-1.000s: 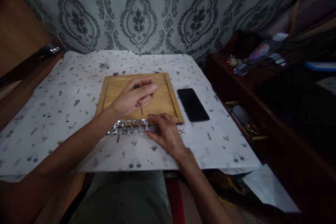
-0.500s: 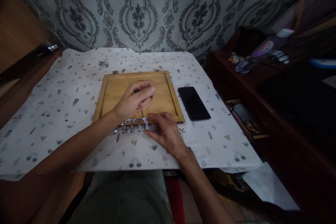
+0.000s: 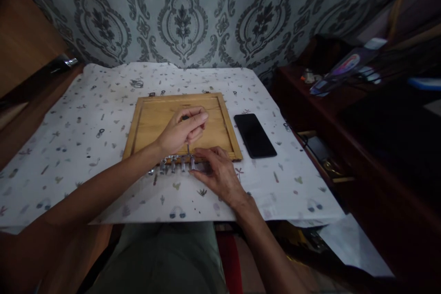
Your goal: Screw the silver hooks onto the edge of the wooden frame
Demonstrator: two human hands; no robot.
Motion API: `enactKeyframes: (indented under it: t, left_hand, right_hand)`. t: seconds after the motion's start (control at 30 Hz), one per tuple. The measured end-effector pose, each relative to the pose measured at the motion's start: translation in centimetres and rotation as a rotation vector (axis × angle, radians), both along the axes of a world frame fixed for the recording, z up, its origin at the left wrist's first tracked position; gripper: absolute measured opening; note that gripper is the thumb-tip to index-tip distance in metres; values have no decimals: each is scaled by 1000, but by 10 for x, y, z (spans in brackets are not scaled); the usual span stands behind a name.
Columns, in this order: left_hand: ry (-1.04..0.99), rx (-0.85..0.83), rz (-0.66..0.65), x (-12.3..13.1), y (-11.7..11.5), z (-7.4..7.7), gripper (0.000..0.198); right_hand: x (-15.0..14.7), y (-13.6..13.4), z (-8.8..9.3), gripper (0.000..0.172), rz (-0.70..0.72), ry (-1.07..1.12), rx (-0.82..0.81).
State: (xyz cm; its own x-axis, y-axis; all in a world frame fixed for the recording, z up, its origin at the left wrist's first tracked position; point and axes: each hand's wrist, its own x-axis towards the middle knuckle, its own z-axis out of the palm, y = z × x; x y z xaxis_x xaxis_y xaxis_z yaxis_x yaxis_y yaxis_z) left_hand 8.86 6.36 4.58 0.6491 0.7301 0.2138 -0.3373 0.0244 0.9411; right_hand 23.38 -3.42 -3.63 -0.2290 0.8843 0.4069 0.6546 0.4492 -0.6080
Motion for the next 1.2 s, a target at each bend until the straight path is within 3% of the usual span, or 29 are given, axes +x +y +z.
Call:
enactKeyframes:
  t: [0.23, 0.47, 0.8, 1.2]
  left_hand:
    - [1, 43, 3, 2, -5, 0, 55]
    - [8, 34, 47, 1, -3, -1, 54]
    - [2, 38, 31, 3, -8, 1, 55]
    - [-3, -7, 39, -2, -5, 3, 53]
  right_hand:
    - [0, -1, 1, 45, -3, 15, -17]
    - [-2, -3, 2, 66, -51, -30, -59]
    - [-2, -1, 0, 60, -70, -46, -47]
    - [-2, 3, 0, 68, -51, -65, -61]
